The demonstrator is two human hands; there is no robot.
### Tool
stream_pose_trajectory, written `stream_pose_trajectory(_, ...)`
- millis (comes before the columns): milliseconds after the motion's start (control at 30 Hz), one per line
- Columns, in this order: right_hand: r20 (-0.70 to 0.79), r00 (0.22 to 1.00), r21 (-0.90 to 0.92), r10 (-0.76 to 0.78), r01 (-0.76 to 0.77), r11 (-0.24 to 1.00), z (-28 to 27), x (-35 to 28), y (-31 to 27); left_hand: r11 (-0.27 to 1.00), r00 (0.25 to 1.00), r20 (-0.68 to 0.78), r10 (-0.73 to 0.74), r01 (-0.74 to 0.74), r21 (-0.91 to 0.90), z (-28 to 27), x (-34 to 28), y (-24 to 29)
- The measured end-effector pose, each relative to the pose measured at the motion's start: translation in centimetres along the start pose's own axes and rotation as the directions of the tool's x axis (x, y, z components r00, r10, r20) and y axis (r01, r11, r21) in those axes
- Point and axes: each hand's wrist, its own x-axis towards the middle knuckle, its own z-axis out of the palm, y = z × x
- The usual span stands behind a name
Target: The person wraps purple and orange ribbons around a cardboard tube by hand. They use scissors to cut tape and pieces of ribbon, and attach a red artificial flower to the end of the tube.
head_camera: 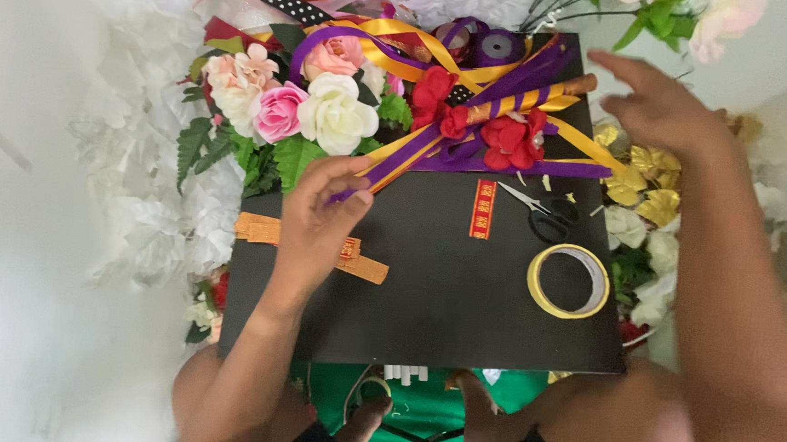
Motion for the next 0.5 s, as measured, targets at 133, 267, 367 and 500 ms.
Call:
stream_pose_trajectory(133, -0.056, 0.997, 0.091, 0.054, -0.049, 0.995, 0.5, -10.2, -1.6, 0.977, 0.999, 0.003, 0.047, -0.047, 0.209, -1.1, -1.3, 1.7)
stream_pose_trajectory(267, -0.468, 0.883, 0.262, -0.018, 0.158, 0.952, 2.8, -14.8, -1.2, 0.83, 0.965, 0.176, 0.196, -0.259, 0.494, -3.6, -2.9, 1.4)
stream_pose_trajectory(367, -0.654, 0.748, 0.359, 0.108, 0.182, 0.916, 6.7, -17.3, -2.5, 0.857, 0.986, 0.135, 0.1, -0.154, 0.492, -5.6, -4.8, 1.0)
stream_pose_trajectory(500, -0.725, 0.689, 0.186, -0.01, 0.21, 0.96, 11.8, -17.7, 1.2, 0.718, 0.935, 0.165, 0.313, -0.346, 0.604, -7.1, -4.4, 0.3)
